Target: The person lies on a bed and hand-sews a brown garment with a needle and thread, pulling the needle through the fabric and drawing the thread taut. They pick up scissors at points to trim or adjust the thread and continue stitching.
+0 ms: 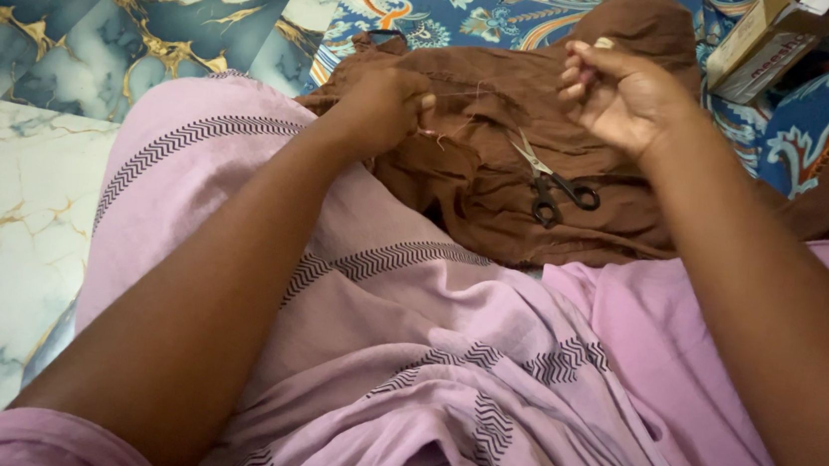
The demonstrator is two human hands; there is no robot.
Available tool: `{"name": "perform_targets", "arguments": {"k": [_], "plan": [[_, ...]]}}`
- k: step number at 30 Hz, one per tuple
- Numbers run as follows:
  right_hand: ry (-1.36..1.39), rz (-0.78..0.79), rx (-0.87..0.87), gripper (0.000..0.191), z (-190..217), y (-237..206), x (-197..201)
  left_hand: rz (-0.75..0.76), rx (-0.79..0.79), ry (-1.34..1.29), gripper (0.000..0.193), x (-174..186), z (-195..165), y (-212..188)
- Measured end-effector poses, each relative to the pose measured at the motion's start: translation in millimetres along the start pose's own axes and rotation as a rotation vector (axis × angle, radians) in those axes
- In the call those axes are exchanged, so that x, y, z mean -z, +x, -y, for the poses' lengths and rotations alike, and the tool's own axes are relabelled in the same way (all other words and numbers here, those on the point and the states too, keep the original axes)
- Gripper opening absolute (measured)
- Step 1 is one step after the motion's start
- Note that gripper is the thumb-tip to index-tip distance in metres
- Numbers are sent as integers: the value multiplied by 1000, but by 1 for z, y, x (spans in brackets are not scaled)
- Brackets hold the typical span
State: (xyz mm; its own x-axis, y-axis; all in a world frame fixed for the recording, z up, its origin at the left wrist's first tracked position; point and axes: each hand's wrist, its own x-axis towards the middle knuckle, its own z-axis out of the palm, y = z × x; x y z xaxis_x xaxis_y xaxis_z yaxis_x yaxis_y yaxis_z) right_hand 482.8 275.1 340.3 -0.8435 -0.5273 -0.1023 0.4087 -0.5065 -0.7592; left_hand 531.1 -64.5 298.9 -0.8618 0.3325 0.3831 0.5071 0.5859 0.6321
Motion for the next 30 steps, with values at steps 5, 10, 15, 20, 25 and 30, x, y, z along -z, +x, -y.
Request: {"name": "perform_targets", "arguments": {"k": [5,10,15,20,25,30], "plan": [[-253,-364,-21,11,13,-5,6,-61,-102,71,17,-1,12,4],[-217,-413,34,8,25,-10,17,119,-208,229,9,8,16,11],[-58,-184,21,19,43,-14,38,-22,76,-29,14,32,6,-2],[-10,-116,27,15,46,-23,35,-66,172,76,19,54,4,-6],[-124,-273,63,31,34,-31,4,3,114,237,21,70,30,-3],[-218,-239,110,33,26,-35,-4,123,109,328,21,75,49,-1]]}}
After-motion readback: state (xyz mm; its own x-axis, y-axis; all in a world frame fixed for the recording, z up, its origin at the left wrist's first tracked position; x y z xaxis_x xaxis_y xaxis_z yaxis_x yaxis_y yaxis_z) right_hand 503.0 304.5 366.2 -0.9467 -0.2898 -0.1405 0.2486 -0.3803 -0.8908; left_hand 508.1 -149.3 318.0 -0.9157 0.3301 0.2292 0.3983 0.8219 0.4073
